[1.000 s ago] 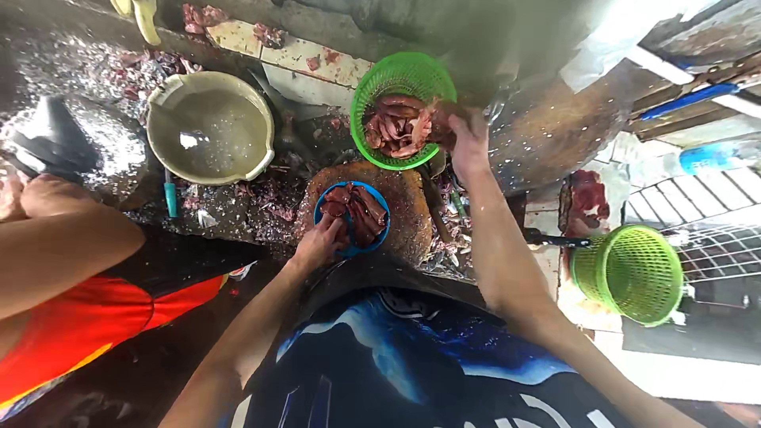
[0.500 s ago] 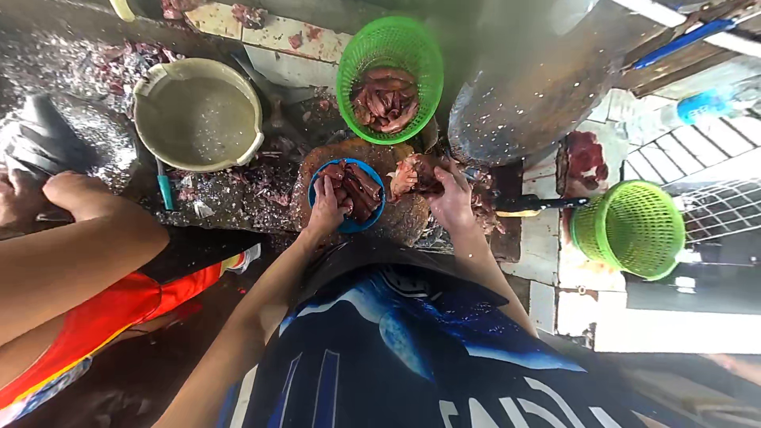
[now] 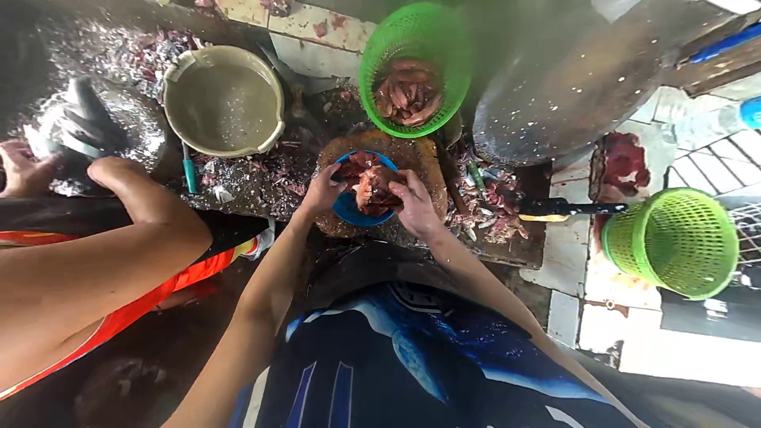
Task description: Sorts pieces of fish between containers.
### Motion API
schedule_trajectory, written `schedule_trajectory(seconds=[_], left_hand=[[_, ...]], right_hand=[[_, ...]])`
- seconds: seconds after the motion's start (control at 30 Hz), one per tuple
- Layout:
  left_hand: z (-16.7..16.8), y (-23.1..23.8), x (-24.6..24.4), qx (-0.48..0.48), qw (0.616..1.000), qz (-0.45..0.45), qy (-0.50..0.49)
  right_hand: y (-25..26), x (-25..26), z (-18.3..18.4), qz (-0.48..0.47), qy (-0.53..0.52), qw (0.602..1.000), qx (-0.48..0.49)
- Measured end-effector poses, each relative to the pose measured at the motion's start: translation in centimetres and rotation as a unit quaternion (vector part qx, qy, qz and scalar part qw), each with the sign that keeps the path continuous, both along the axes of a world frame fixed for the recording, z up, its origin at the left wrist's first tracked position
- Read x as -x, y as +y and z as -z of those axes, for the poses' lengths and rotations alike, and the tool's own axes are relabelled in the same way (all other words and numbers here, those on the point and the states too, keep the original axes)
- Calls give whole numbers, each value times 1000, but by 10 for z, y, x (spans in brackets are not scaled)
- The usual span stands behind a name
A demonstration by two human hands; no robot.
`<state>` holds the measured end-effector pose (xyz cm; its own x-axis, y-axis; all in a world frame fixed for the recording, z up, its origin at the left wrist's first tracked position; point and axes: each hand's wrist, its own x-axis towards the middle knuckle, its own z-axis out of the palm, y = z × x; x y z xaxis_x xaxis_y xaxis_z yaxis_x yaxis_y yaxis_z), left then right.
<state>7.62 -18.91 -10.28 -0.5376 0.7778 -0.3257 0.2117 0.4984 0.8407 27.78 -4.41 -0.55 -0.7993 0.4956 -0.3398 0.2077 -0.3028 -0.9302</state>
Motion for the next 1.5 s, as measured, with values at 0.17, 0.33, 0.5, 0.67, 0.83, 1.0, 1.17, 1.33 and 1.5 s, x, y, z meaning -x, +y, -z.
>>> schedule_trajectory(seconds=[0.17,0.33,0.5,0.67,0.83,1.0,1.17,1.33,1.5], left_hand=[[8,-36,1,-101,982,-149,-57],[3,-61,-22,-59,993,-101,-7],[6,-62,-38,-34,994,-75,69],[2,-38,-33,76,984,26,159],[-9,-8,-28,214,967,102,97],[-5,-22,-26,187,980,38,54],[0,-35,-55,97,979,-180,-18],[-11,-35,-80,83,975,-172,-111],[-4,-34,-89,87,982,-126,-113]], right_hand=[[-24,21,46,-58,-16,998,-10],[-33,6,77,-224,-283,881,-306],[-35,1,73,-219,-277,859,-371],[-37,8,71,-229,-263,852,-390],[-37,14,73,-191,-229,880,-369],[-30,29,75,-185,-189,894,-363],[-27,47,89,-189,-131,874,-427],[-21,37,100,-207,-125,827,-509],[-14,24,111,-161,-85,832,-524]])
